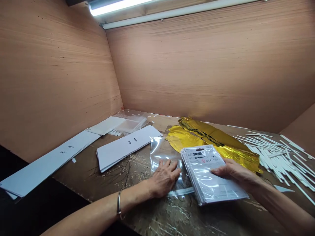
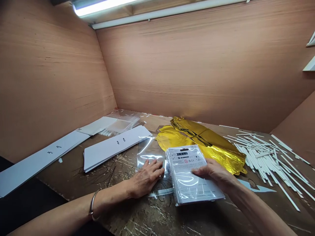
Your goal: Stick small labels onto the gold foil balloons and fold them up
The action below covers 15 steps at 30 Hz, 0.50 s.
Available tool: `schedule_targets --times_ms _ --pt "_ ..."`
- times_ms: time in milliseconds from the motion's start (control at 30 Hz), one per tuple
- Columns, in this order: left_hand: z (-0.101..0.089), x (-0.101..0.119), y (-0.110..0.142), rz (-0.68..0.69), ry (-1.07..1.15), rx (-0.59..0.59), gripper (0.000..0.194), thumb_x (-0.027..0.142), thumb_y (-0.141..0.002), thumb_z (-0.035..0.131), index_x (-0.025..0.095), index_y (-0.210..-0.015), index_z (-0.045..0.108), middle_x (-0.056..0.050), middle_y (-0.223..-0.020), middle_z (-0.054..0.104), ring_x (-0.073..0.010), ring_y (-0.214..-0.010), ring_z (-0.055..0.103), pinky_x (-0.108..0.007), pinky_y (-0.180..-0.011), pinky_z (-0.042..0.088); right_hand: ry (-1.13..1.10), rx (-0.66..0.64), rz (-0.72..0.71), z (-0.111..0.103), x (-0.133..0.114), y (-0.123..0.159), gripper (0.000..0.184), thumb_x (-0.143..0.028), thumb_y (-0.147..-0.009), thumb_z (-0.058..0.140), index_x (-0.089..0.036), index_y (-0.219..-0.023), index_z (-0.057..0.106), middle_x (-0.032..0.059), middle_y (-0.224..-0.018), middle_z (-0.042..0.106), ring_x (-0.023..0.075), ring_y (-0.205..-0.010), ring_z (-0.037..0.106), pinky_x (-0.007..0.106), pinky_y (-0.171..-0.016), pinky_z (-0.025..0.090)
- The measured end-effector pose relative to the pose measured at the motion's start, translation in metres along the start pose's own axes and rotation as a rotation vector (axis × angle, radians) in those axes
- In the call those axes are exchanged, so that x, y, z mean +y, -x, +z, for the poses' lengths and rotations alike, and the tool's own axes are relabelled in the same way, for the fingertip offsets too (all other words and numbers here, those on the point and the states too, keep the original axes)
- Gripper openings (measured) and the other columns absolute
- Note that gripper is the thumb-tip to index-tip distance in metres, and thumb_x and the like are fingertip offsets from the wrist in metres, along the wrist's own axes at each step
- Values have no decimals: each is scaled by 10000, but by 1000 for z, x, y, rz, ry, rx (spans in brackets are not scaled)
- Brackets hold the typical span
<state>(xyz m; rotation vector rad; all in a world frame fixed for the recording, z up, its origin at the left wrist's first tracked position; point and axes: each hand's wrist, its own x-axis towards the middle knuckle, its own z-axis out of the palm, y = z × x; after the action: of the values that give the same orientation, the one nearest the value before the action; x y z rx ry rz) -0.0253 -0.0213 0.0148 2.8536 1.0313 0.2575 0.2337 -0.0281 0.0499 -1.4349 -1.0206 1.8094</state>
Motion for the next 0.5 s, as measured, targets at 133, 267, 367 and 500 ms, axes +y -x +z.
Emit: schedule_targets --times_ms 133,267,367,500 --pt "3 4 -12 36 -92 -74 194 168 -776 364 127 -800 553 -108 -857 564 -204 -788 513 -330 -686 409 -54 -28 16 -2 -9 32 364 -177 -534 646 -132 -890 585 122 -869 648 277 -738 614 361 -659 480" --pt "8 11 -24 -201 14 -35 215 178 -759 375 143 -711 582 -69 -726 593 -168 -684 535 -278 -640 398 -49 -1 35 3 -7 53 436 -200 -504 648 -133 -930 584 127 -856 647 288 -723 616 377 -641 485" --pt "11 16 -32 -301 108 11 244 187 -755 376 140 -668 600 -58 -685 610 -151 -645 538 -254 -620 378 -37 -45 33 7 -1 59 458 -205 -501 628 -145 -953 582 117 -880 644 275 -729 617 372 -651 489" --pt "8 15 -40 -350 211 31 252 175 -727 389 134 -657 628 -45 -627 615 -126 -571 512 -219 -543 337 -5 -114 76 11 6 57 544 -134 -481 591 -159 -1023 554 88 -858 649 258 -763 612 359 -683 487"
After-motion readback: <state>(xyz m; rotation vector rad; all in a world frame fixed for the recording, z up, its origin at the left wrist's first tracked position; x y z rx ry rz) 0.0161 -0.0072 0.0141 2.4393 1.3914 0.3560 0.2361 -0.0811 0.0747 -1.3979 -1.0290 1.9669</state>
